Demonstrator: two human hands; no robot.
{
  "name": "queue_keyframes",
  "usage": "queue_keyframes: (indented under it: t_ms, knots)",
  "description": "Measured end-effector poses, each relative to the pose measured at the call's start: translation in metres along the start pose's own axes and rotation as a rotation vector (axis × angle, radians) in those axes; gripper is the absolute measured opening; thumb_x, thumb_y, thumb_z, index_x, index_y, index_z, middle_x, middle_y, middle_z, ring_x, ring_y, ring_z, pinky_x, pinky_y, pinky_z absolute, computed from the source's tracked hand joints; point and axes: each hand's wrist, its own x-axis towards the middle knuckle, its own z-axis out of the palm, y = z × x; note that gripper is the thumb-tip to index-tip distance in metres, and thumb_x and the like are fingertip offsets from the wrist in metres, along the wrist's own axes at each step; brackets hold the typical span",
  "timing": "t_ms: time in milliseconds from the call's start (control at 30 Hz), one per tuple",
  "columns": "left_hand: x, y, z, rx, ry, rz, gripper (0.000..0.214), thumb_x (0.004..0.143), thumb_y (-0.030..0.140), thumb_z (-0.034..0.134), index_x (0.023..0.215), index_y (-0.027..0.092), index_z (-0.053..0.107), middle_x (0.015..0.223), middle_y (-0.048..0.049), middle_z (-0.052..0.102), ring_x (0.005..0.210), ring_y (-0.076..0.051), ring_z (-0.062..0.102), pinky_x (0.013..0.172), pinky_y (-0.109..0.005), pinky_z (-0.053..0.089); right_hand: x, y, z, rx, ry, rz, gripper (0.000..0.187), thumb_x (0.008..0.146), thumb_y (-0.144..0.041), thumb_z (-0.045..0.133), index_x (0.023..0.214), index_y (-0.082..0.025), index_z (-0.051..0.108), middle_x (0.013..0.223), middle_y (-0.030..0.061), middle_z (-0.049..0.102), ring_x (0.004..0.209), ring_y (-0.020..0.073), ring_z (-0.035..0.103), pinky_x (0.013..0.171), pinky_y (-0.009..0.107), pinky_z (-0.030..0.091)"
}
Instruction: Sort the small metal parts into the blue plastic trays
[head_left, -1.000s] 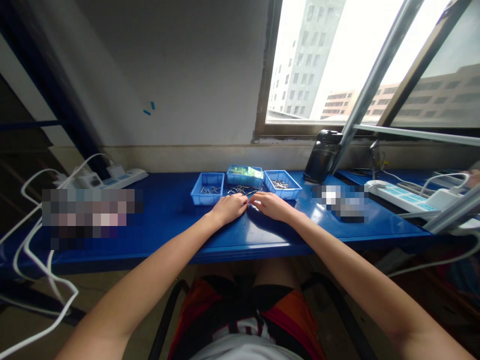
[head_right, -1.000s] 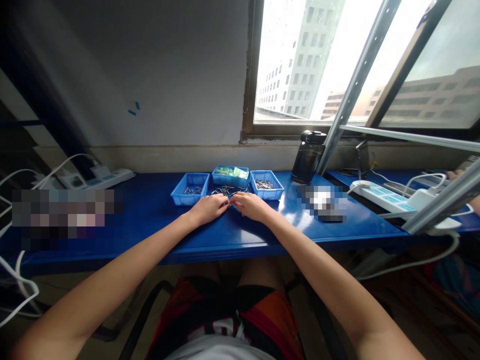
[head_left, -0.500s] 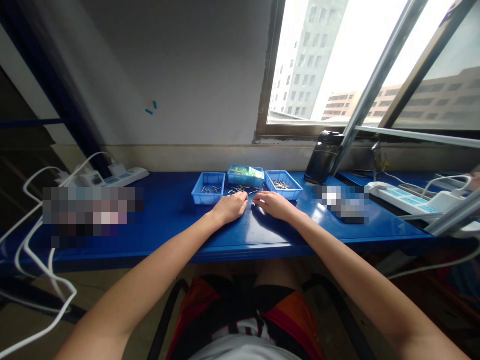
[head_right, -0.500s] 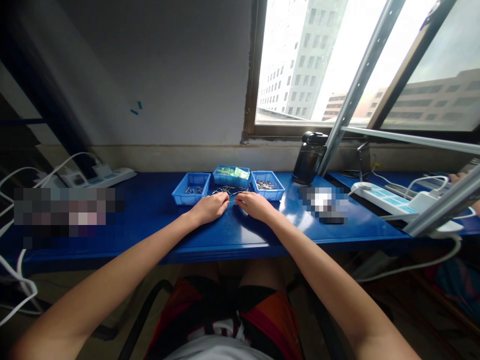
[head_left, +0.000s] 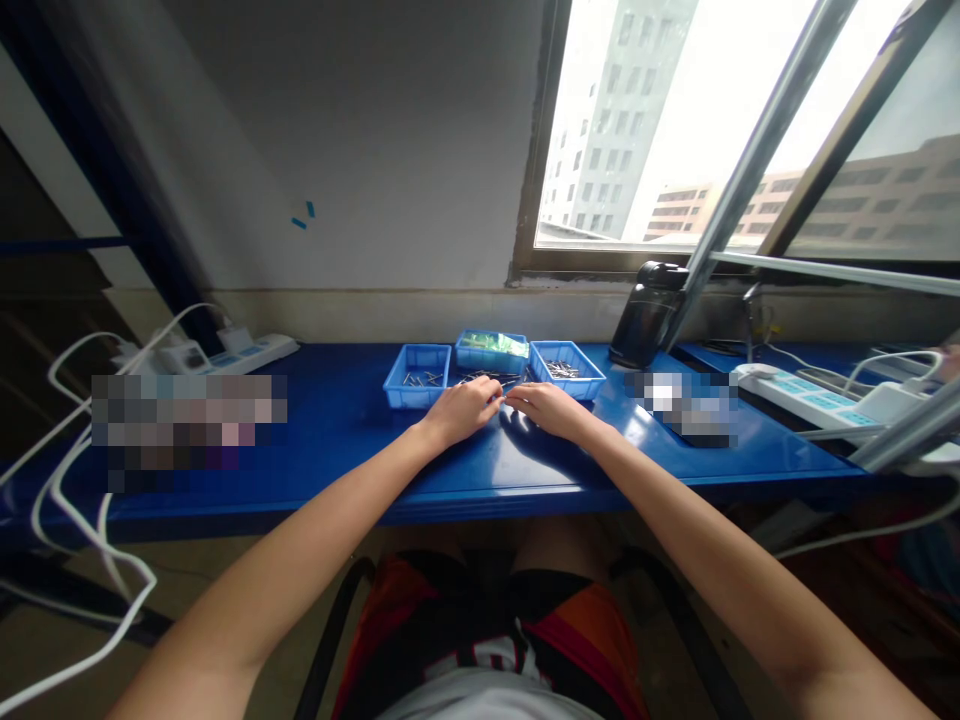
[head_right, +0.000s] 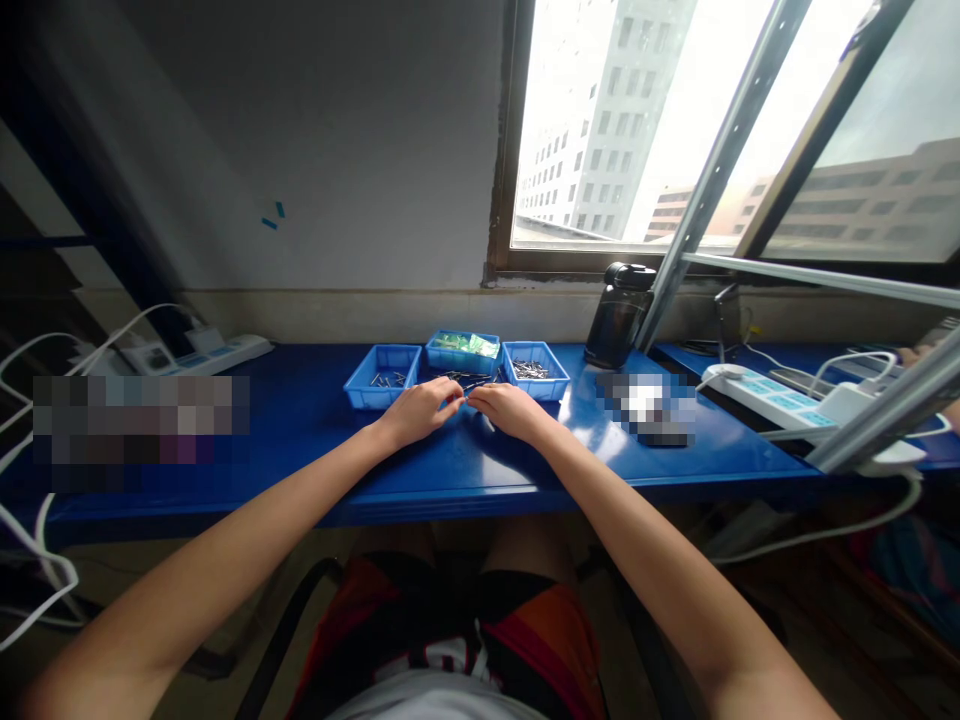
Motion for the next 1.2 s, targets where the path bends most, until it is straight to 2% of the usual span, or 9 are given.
queue_keyframes:
  t_ms: [333, 567, 800, 1000, 1200]
  knots:
    - [0.001, -0.006, 0.005, -0.069, 0.007, 0.069, 0.021, 0.086, 0.025, 0.041, 0.102, 0.023, 0.055, 0.101, -0.0008, 0.060, 0.087, -0.015, 0.060, 0.076, -0.024, 0.047, 0.000, -0.003, -0.001, 0.046, -0.015, -0.052, 0.032, 0.091, -0.034, 0.038, 0.081, -0.016, 0.062, 0.076, 0.0054, 0.064, 0.070, 0.0137, 0.057, 0.065, 0.022, 0.039]
    - [-0.001, 0.004, -0.004, -0.071, -0.036, 0.045, 0.016, 0.080, 0.027, 0.047, 0.092, 0.020, 0.054, 0.092, -0.0016, 0.060, 0.078, -0.015, 0.059, 0.068, -0.024, 0.046, -0.001, -0.004, -0.001, 0.041, -0.025, -0.011, 0.019, 0.085, -0.026, 0.047, 0.092, -0.018, 0.062, 0.081, 0.0040, 0.063, 0.070, 0.0130, 0.055, 0.064, 0.022, 0.039]
    - [-0.002, 0.007, -0.008, -0.077, -0.067, 0.025, 0.013, 0.077, 0.025, 0.048, 0.088, 0.020, 0.052, 0.083, -0.0019, 0.061, 0.076, -0.017, 0.060, 0.066, -0.024, 0.044, -0.002, 0.000, 0.002, 0.000, -0.018, 0.039, 0.030, 0.075, -0.012, 0.048, 0.099, -0.020, 0.062, 0.079, 0.0020, 0.057, 0.064, 0.0105, 0.049, 0.063, 0.022, 0.037]
    - [-0.002, 0.005, -0.006, -0.030, -0.066, 0.023, 0.013, 0.080, 0.028, 0.045, 0.089, 0.021, 0.052, 0.082, -0.0010, 0.062, 0.074, -0.017, 0.060, 0.066, -0.025, 0.044, -0.002, 0.000, 0.003, -0.022, -0.021, 0.040, 0.032, 0.072, -0.011, 0.048, 0.098, -0.020, 0.063, 0.076, 0.0018, 0.058, 0.067, 0.0120, 0.051, 0.064, 0.022, 0.037]
    - [-0.001, 0.002, -0.002, 0.006, -0.066, 0.028, 0.015, 0.082, 0.031, 0.043, 0.089, 0.022, 0.053, 0.083, -0.0005, 0.063, 0.075, -0.017, 0.061, 0.066, -0.024, 0.044, -0.002, -0.002, -0.001, -0.028, -0.026, 0.040, 0.029, 0.076, -0.011, 0.043, 0.095, -0.019, 0.064, 0.087, 0.0053, 0.063, 0.078, 0.0153, 0.056, 0.070, 0.024, 0.040]
